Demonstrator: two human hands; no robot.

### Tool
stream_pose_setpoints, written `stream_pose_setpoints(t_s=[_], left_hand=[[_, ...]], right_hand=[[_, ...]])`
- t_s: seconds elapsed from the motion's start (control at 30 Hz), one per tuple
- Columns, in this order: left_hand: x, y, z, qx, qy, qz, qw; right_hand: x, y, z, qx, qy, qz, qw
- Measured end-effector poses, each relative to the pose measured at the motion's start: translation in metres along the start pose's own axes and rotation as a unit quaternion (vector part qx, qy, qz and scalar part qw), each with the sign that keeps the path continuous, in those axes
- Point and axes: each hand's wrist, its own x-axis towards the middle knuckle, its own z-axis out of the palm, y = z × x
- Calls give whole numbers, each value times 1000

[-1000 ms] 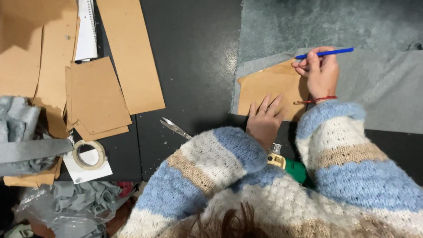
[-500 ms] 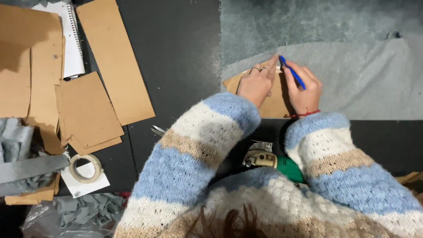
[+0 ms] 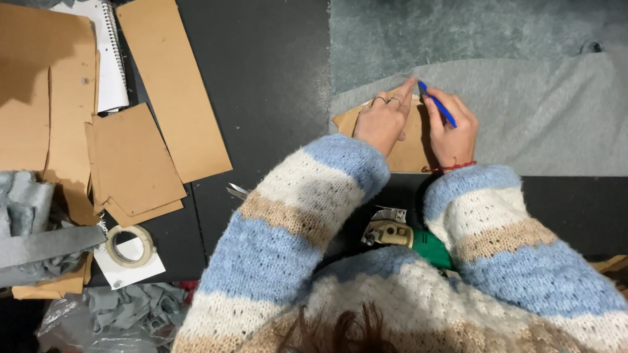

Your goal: The user cuts fabric using an electric fabric cutter and scissors while using cardboard patterns and a pen to mark out shapes.

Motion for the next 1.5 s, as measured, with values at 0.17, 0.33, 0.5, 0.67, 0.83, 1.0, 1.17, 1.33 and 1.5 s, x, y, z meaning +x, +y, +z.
stream_pose_setpoints(t_s=[0.17,0.33,0.5,0.67,0.83,1.0,1.17,1.33,1.5], left_hand=[[3,-1,3,-29,-13,-1,1000],[4,-3,6,-45,-21,2,999],[1,-3,0,-57,-33,0,998],[-5,0,-8,-41,-28,-7,999],[-17,18,-7,-2,-7,-16,1000],[-42,46,-41,15,-34,-11,999],[-35,59,-56,17,-153,-56,987],[-33,62,-55,21,-168,-62,984],[-43,53,-51,14,-127,-43,991]], right_hand=[[-5,-5,-1,-2,-29,2,1000],[-14,-6,-1,12,-35,19,999],[-15,-1,-11,20,-46,37,998],[-25,10,-40,14,-52,95,994],[-36,5,-46,61,-15,100,993],[-42,-2,-47,-36,-4,22,999],[-60,4,-48,-96,-48,-10,994],[-124,-30,-82,-118,-96,32,988],[-167,-33,-131,-119,-74,153,978]])
